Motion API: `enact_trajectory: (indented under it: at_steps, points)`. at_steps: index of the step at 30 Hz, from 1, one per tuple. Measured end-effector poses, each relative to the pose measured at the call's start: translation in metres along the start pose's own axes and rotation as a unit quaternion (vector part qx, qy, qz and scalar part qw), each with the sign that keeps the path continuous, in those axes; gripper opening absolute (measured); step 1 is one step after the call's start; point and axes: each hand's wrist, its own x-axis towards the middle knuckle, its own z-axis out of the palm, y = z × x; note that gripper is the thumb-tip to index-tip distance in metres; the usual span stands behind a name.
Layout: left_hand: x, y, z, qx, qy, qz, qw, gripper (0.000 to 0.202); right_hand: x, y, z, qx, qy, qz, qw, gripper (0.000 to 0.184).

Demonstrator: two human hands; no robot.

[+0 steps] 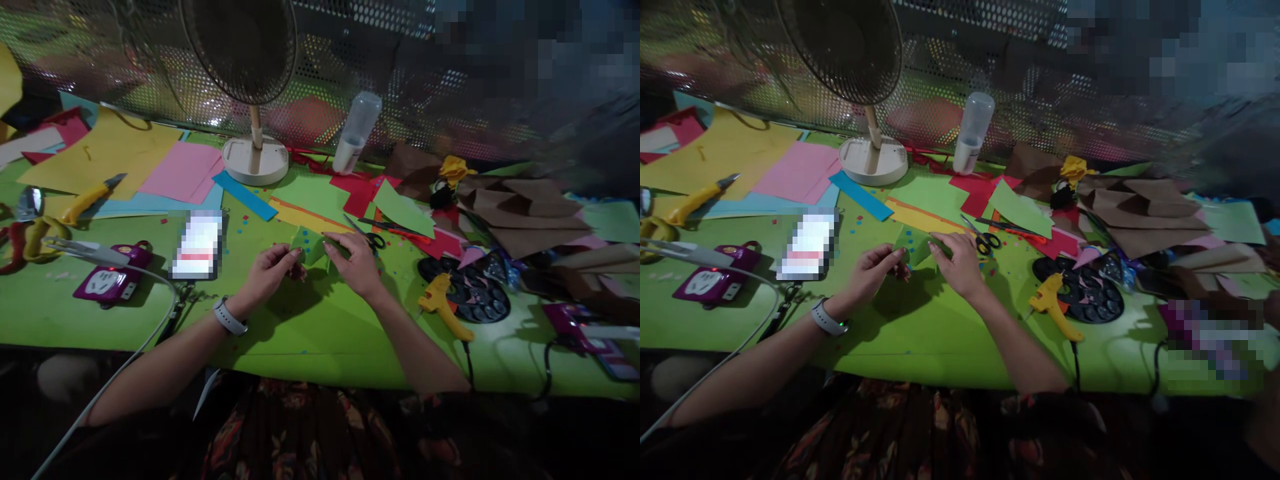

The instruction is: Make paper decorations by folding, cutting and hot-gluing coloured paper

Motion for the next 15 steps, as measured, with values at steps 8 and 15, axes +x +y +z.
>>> enact_trajectory:
  at_steps: [8, 15]
  points:
    - [0.004, -0.002, -0.001, -0.012, 0.055, -0.014, 0.998, 0.038, -0.005, -0.005, 0.005, 0.07, 0.0, 0.022, 0.997, 0.02]
    - [0.003, -0.005, 0.002, -0.061, 0.072, -0.028, 0.995, 0.025, -0.01, -0.008, 0.011, 0.074, -0.003, 0.017, 0.997, 0.018]
